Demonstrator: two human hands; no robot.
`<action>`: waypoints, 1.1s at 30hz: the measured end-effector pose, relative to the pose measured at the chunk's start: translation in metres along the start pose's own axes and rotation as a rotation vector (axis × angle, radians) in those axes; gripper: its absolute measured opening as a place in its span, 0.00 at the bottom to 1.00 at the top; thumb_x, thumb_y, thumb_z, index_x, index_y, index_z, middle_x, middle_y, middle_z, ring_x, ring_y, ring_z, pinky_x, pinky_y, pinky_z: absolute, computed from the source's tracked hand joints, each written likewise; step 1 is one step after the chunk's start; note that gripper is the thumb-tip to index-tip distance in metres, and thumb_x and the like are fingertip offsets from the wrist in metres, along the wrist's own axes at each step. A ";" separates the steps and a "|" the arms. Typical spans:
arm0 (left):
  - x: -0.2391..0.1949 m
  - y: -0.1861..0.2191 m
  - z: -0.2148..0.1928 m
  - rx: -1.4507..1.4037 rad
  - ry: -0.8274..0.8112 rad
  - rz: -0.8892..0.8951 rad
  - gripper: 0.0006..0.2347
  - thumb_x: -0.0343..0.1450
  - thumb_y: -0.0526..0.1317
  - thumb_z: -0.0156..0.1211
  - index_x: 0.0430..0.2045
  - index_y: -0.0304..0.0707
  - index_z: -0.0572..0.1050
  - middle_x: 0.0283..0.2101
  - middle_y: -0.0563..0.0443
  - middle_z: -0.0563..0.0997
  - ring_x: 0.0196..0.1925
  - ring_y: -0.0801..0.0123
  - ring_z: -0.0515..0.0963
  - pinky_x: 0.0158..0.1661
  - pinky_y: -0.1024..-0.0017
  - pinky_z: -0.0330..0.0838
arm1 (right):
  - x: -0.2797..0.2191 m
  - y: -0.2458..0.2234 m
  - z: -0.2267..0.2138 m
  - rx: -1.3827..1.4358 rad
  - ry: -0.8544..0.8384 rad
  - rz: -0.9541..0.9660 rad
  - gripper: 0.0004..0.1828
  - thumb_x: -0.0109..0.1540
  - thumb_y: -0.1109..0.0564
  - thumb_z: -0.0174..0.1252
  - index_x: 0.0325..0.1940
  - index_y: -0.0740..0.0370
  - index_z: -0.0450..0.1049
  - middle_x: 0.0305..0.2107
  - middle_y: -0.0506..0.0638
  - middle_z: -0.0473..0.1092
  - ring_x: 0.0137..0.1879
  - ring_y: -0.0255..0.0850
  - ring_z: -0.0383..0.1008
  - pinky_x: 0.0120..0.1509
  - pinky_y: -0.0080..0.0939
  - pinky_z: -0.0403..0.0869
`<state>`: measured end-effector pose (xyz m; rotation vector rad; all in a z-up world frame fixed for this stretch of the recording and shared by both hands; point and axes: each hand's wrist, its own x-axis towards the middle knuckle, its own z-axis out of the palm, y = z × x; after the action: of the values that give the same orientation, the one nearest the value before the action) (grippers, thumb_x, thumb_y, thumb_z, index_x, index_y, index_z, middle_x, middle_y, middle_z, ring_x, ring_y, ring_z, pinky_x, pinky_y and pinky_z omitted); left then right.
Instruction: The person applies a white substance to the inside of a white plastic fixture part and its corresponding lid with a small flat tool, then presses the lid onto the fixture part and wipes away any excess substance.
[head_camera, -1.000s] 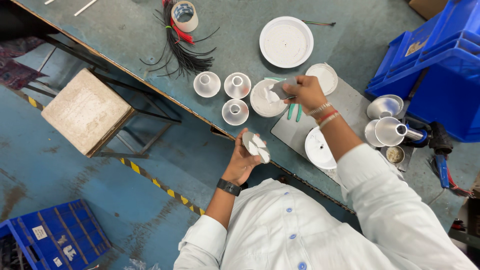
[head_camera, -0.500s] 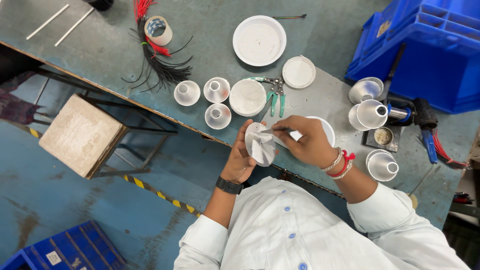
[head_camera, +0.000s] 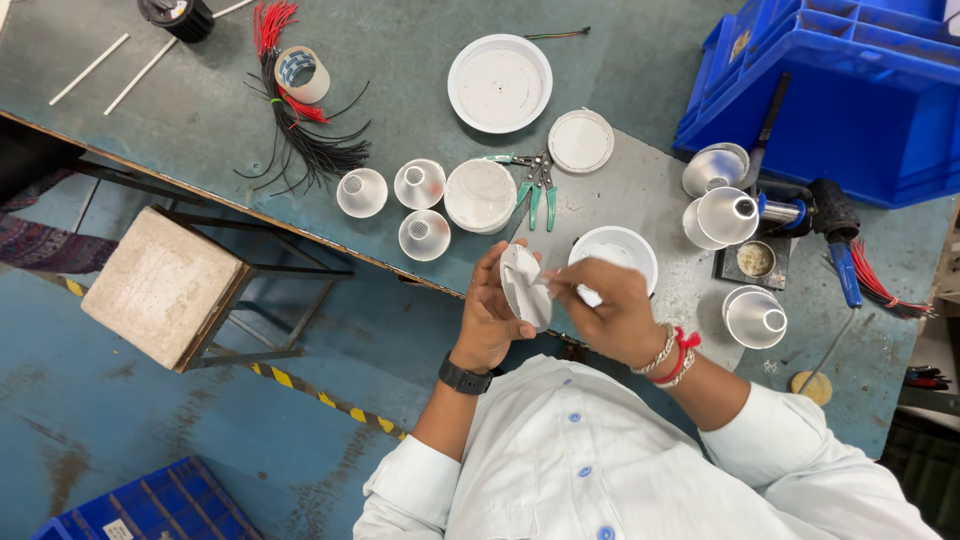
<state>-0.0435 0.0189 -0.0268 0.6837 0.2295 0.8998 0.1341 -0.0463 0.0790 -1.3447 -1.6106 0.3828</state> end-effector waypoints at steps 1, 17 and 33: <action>0.000 -0.001 0.000 0.046 -0.011 0.032 0.49 0.53 0.26 0.82 0.71 0.47 0.58 0.77 0.45 0.59 0.77 0.58 0.63 0.71 0.59 0.68 | -0.004 -0.002 0.002 0.021 -0.049 0.064 0.10 0.56 0.68 0.66 0.42 0.63 0.82 0.30 0.53 0.78 0.34 0.42 0.80 0.39 0.38 0.74; -0.001 -0.005 0.014 0.276 -0.032 0.039 0.51 0.53 0.33 0.85 0.73 0.43 0.55 0.78 0.45 0.56 0.75 0.60 0.63 0.70 0.58 0.69 | -0.012 0.007 -0.003 0.086 0.087 0.249 0.06 0.60 0.64 0.65 0.41 0.65 0.81 0.29 0.50 0.80 0.34 0.31 0.81 0.39 0.31 0.76; 0.000 -0.013 0.005 0.249 -0.011 0.031 0.52 0.51 0.33 0.85 0.72 0.38 0.55 0.77 0.43 0.57 0.79 0.56 0.60 0.74 0.56 0.63 | -0.019 -0.006 -0.023 0.156 -0.071 0.080 0.07 0.60 0.66 0.64 0.42 0.65 0.79 0.35 0.53 0.80 0.39 0.34 0.82 0.43 0.33 0.78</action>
<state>-0.0328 0.0112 -0.0306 0.9242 0.3252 0.9052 0.1478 -0.0724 0.0856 -1.2919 -1.5540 0.5985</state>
